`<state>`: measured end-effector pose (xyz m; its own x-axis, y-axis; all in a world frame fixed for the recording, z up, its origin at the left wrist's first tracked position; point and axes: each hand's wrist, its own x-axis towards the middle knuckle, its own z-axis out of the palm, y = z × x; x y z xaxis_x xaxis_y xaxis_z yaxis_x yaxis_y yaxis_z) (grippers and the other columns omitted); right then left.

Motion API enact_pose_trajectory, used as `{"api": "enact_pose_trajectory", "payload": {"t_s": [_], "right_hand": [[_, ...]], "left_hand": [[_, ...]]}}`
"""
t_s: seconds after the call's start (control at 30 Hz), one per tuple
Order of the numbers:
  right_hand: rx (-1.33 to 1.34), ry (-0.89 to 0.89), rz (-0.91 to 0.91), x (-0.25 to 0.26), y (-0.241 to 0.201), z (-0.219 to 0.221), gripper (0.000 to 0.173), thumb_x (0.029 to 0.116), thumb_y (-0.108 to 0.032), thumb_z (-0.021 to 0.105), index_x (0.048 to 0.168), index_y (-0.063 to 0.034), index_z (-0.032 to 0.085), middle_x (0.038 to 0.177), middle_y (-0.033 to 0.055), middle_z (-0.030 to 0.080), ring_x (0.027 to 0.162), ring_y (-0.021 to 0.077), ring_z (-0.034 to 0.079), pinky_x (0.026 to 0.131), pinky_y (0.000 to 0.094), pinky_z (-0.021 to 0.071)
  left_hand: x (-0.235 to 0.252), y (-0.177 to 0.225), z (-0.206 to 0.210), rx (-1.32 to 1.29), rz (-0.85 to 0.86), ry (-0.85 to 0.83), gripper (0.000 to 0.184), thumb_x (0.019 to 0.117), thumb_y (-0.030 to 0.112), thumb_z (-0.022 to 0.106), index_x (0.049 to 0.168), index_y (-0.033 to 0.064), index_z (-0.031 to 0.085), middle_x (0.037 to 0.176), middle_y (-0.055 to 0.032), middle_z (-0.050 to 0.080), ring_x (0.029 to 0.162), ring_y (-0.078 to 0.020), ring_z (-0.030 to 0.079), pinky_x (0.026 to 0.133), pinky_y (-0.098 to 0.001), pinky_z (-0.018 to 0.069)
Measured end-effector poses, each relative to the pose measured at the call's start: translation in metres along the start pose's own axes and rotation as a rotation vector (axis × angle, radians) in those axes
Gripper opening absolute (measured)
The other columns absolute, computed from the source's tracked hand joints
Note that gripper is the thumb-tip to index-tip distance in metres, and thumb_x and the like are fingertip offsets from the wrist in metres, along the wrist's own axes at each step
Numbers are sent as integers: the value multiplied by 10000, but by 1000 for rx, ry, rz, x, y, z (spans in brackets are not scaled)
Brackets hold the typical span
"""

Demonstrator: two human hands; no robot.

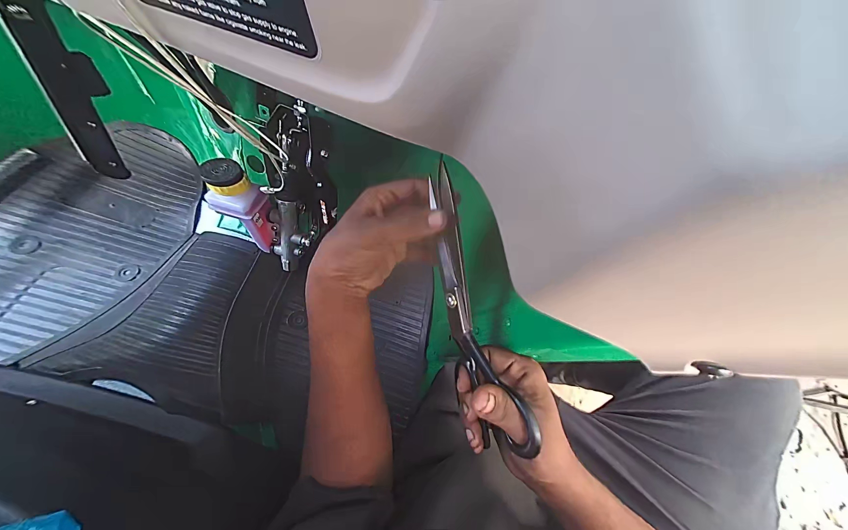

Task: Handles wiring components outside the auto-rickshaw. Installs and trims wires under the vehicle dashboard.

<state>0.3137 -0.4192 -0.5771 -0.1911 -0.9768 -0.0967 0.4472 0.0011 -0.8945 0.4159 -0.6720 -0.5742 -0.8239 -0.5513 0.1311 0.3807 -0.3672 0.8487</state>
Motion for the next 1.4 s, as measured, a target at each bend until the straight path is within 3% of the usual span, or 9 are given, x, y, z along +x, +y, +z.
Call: {"api": "enact_pose_trajectory", "payload": {"t_s": [0.07,0.2,0.4,0.67,1.4], "right_hand": [[6,2,0,0,0,-1,309,926,-266,786,940,9,645,694,66,648,524,125,635,456,280,563],[5,-4,-4,-1,2,-2,305,924,-254,789,933,9,635,697,69,642,523,123,630,457,280,562],[6,-5,-11,1,1,0,299,921,-247,792,939,11,641,704,64,644,531,119,630,463,276,562],[24,-36,-13,1,2,-2,330,921,-283,791,954,9,642,721,62,650,550,118,636,476,269,559],[-10,-17,10,2,1,2,218,927,-127,775,926,42,637,688,87,631,516,124,608,468,280,552]], "left_hand": [[-2,-11,-8,-118,-14,-102,211,920,152,739,1102,53,695,992,-123,737,844,-206,743,720,-380,649],[0,-16,-11,-156,8,-138,178,910,119,748,1066,42,715,964,-123,747,823,-196,747,715,-366,649],[4,-17,-13,-213,41,-192,192,905,67,741,1089,33,698,978,-131,743,841,-208,748,721,-375,649],[12,-30,-9,-361,104,-312,242,910,102,737,1147,69,699,1022,-87,743,889,-167,732,769,-339,630],[10,-27,-11,-333,88,-290,225,905,65,743,1123,27,704,997,-125,748,867,-192,744,756,-350,642]]}}
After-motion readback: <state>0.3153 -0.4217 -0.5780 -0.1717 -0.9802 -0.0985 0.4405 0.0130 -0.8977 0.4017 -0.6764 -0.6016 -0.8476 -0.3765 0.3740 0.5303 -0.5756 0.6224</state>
